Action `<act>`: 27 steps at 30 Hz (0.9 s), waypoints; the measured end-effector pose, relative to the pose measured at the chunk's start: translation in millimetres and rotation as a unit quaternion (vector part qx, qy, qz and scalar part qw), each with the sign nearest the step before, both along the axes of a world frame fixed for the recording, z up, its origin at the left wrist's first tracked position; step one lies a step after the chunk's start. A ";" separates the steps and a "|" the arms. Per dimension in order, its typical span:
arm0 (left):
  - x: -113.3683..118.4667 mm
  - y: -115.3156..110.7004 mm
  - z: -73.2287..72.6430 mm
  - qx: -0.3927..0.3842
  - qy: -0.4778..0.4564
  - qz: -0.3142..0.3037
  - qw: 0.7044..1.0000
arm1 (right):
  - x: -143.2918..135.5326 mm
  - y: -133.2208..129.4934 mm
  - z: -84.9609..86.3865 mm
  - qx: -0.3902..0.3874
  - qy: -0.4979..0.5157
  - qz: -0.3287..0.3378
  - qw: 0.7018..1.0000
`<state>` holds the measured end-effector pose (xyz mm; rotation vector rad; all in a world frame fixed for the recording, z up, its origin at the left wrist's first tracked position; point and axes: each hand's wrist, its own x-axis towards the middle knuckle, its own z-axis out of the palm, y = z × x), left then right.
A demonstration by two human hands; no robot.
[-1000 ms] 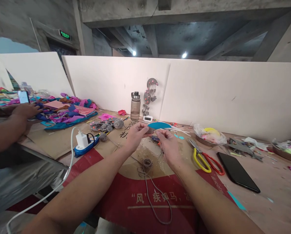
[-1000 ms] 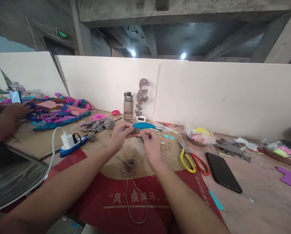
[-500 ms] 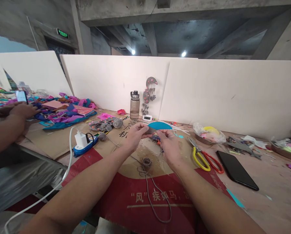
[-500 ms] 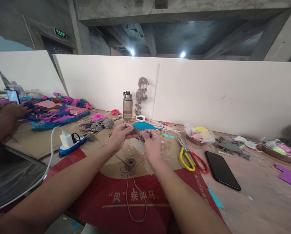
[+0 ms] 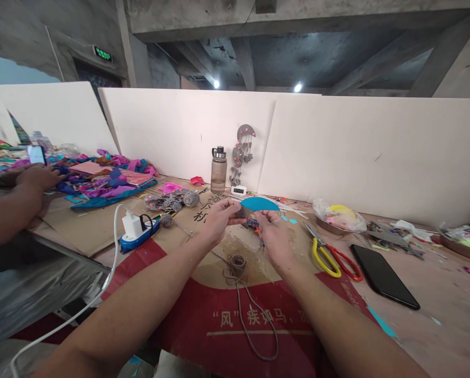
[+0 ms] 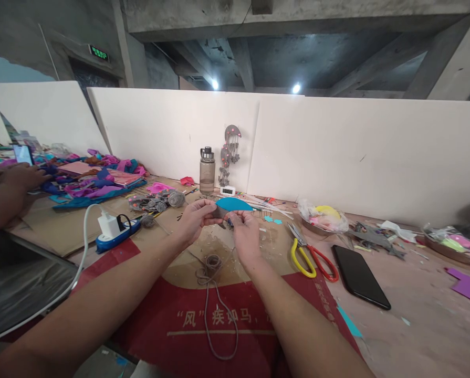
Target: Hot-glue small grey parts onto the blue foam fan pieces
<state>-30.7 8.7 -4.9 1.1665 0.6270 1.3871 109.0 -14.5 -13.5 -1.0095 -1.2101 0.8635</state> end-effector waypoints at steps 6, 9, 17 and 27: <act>-0.1 -0.5 1.9 0.000 0.008 -0.004 1.000 | 0.2 -0.8 0.4 0.012 0.003 0.011 1.000; -0.4 -0.3 1.8 0.002 0.010 -0.007 1.000 | -0.3 -5.4 4.7 0.008 -0.030 0.001 1.000; -1.9 2.4 0.9 -0.012 0.012 -0.019 1.000 | -1.2 -7.2 5.3 0.014 -0.054 0.000 0.998; -1.5 2.3 2.2 -0.035 0.025 -0.067 0.997 | 1.9 -2.1 4.3 0.006 -0.041 0.030 0.999</act>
